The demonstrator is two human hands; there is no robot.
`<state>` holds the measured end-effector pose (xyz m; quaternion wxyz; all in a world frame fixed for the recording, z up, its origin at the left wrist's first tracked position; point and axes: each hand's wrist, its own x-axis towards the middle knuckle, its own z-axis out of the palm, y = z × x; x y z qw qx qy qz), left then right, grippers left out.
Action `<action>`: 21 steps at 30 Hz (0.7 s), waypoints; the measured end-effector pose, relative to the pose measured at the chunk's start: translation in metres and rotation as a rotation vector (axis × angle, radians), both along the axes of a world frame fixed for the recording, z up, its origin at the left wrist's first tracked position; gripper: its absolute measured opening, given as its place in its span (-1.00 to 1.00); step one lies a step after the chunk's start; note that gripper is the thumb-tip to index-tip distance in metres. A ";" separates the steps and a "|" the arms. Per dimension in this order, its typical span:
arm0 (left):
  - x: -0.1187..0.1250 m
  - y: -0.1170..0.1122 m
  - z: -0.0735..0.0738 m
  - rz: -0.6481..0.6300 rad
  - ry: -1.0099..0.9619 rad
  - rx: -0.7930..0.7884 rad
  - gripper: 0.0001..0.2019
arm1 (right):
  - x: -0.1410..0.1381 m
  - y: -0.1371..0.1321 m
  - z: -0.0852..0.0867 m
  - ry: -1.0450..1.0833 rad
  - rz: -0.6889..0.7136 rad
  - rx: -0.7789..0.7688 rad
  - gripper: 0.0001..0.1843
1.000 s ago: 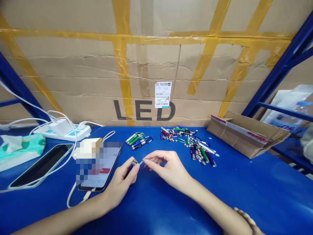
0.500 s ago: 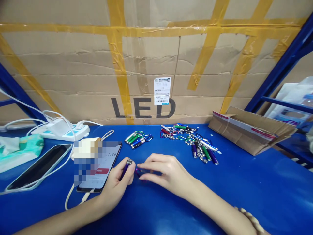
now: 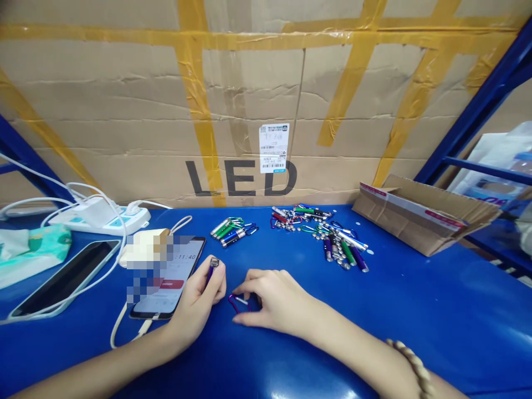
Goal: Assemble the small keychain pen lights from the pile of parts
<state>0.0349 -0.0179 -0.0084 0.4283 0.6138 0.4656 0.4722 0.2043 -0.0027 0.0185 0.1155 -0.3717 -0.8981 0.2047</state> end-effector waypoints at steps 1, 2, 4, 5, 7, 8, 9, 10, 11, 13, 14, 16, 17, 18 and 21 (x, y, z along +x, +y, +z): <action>0.000 0.000 0.000 0.000 0.007 -0.004 -0.72 | 0.000 0.000 -0.002 -0.012 0.002 0.026 -0.71; 0.000 0.000 0.000 0.001 0.012 -0.010 -0.72 | 0.000 0.001 -0.004 -0.027 -0.001 0.063 -0.76; 0.000 0.001 -0.001 0.005 0.017 -0.030 -0.72 | 0.001 0.003 -0.007 -0.070 -0.020 0.156 -0.76; 0.000 0.002 -0.002 0.008 0.017 -0.038 -0.72 | 0.001 0.005 -0.008 -0.093 -0.030 0.197 -0.75; 0.000 0.003 -0.003 0.016 0.013 -0.049 -0.74 | 0.002 0.008 -0.009 -0.132 -0.045 0.248 -0.73; 0.000 0.003 -0.004 0.018 0.011 -0.054 -0.74 | 0.002 0.010 -0.010 -0.145 -0.052 0.260 -0.73; 0.000 0.003 -0.004 0.019 0.009 -0.057 -0.75 | 0.002 0.012 -0.010 -0.153 -0.063 0.268 -0.74; 0.000 0.003 -0.004 0.020 0.007 -0.057 -0.75 | 0.003 0.014 -0.011 -0.160 -0.075 0.273 -0.75; 0.000 0.003 -0.004 0.024 0.006 -0.056 -0.74 | 0.004 0.016 -0.012 -0.163 -0.088 0.278 -0.75; 0.000 0.002 -0.002 0.034 0.009 -0.049 -0.74 | 0.007 0.020 -0.015 -0.152 -0.112 0.283 -0.75; 0.001 0.002 -0.001 0.040 0.010 -0.046 -0.74 | 0.009 0.022 -0.016 -0.130 -0.114 0.280 -0.74; 0.002 0.002 0.000 0.046 0.009 -0.044 -0.75 | 0.013 0.027 -0.018 -0.028 -0.100 0.248 -0.75; 0.002 0.002 0.001 0.046 0.007 -0.045 -0.75 | 0.014 0.029 -0.018 0.046 -0.096 0.214 -0.76; 0.002 0.002 0.001 0.045 0.004 -0.046 -0.76 | 0.014 0.030 -0.018 0.131 -0.102 0.160 -0.77; 0.003 0.003 0.001 0.049 -0.002 -0.055 -0.76 | 0.009 0.027 -0.014 0.394 -0.177 -0.135 -0.79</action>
